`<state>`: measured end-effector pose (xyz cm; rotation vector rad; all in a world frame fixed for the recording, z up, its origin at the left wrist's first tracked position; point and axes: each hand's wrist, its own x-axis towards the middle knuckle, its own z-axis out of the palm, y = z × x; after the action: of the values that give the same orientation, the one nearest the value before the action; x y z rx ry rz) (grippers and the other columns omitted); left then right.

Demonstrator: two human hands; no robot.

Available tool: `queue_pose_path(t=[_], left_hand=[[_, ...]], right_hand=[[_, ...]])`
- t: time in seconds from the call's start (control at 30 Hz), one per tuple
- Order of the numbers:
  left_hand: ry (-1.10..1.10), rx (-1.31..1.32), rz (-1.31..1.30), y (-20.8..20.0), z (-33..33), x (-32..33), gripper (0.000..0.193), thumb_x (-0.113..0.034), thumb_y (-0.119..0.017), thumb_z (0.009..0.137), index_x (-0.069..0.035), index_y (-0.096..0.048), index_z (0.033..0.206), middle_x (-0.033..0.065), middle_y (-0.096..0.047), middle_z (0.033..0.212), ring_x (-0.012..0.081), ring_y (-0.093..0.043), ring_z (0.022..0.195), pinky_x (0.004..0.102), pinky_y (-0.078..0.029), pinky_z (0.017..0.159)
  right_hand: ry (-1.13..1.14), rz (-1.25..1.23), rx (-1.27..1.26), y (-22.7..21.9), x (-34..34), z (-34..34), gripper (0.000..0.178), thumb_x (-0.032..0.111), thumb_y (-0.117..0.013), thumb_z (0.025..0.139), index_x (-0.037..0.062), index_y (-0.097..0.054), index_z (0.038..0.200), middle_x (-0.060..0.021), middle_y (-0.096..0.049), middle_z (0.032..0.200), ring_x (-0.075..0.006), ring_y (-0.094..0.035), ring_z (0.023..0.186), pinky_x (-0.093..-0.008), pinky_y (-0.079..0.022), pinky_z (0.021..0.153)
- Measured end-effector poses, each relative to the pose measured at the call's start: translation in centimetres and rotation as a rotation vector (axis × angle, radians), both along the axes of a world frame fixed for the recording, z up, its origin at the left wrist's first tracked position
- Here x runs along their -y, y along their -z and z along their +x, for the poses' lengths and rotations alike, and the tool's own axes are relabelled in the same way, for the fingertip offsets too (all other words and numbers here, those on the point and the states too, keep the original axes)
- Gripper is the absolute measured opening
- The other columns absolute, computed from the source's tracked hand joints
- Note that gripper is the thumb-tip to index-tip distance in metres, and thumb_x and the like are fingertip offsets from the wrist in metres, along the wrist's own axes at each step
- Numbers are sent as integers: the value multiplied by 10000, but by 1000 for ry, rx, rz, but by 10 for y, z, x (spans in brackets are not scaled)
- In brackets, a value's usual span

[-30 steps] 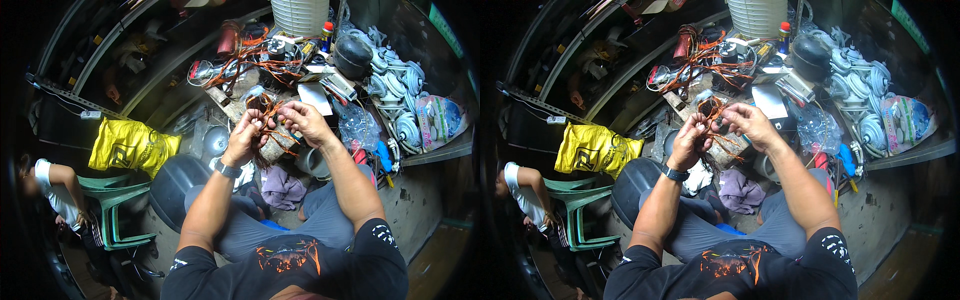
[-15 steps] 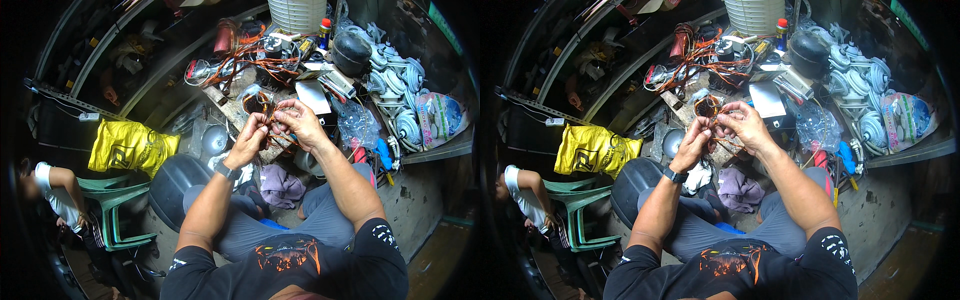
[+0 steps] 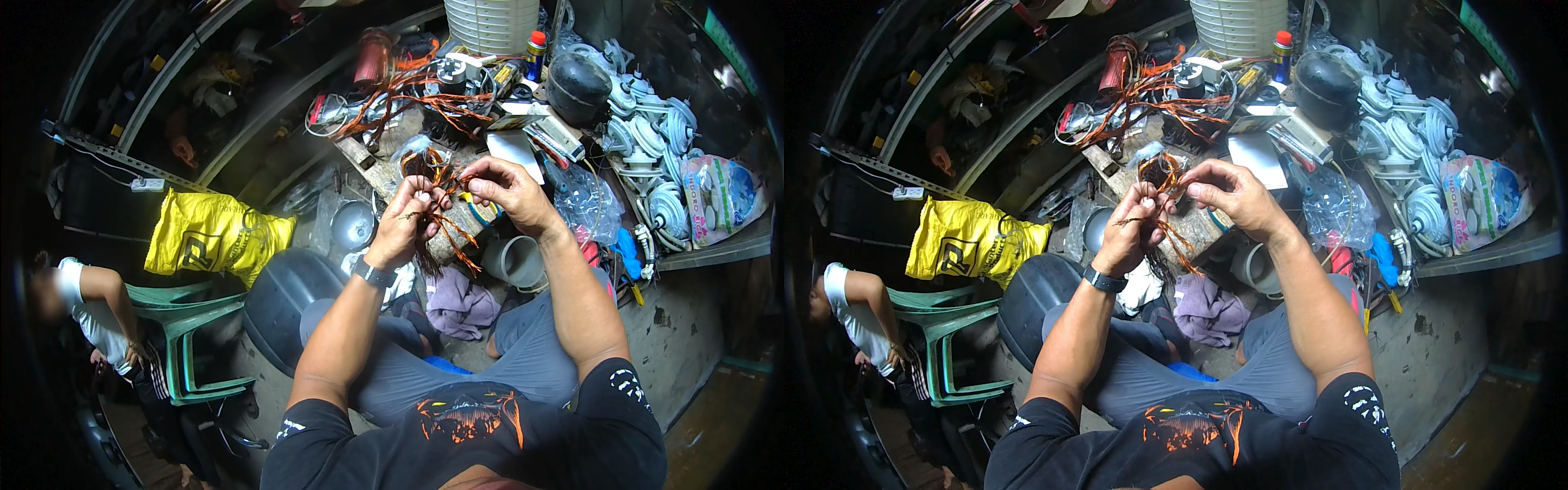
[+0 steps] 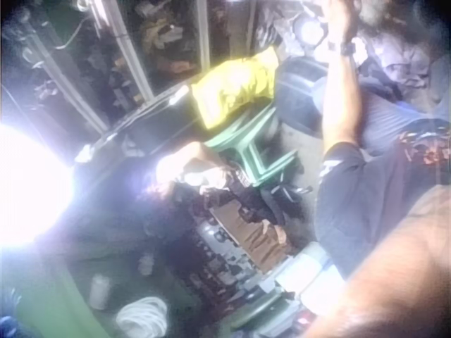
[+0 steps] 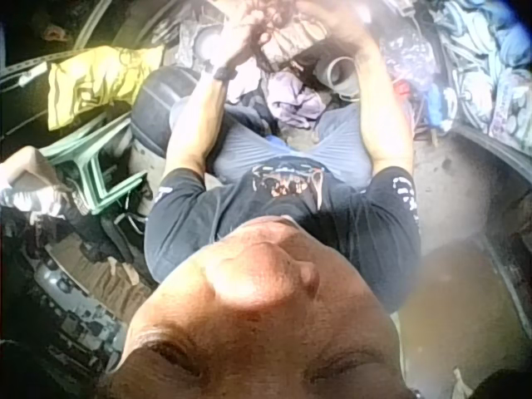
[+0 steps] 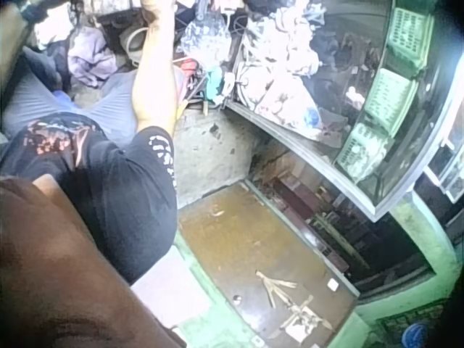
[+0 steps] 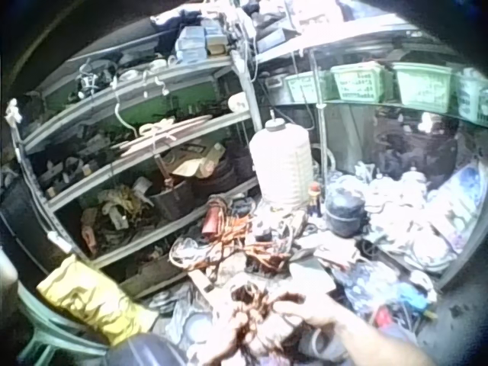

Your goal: The person handles a motor stator, organizing the copper coil windings and wires by hand before writing on a white notepad with a pen.

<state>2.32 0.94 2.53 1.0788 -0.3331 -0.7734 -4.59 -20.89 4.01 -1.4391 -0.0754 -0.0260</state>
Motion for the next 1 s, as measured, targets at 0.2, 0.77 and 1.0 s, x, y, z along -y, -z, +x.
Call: queue_pose_path(t=[0.2,0.77,1.0], left_hand=[[14,-24,-22,0,4,-4,167,-182,-514,992,-114,-470,1139,95,-628,1003,101,-530,583,178,-368,489],[15,-137,-95,3,7,-5,201,-99,-458,961,-109,-475,1161,89,-630,1018,118,-504,602,191,-327,490],[110,-202,-183,3,5,-8,197,-155,-524,981,-126,-476,1169,110,-606,1011,106,-526,586,181,-347,466]], right_hand=[[-1,-16,5,1,-4,0,266,211,-688,921,18,-635,1098,-24,-632,1019,-97,-583,927,-266,-494,820],[58,-34,2,8,-7,3,268,169,-682,926,54,-636,1163,-5,-630,978,-76,-559,828,-236,-475,753],[125,-496,255,14,-23,4,429,125,-628,932,87,-573,1356,-139,-681,1193,-238,-676,1035,-349,-521,889]])
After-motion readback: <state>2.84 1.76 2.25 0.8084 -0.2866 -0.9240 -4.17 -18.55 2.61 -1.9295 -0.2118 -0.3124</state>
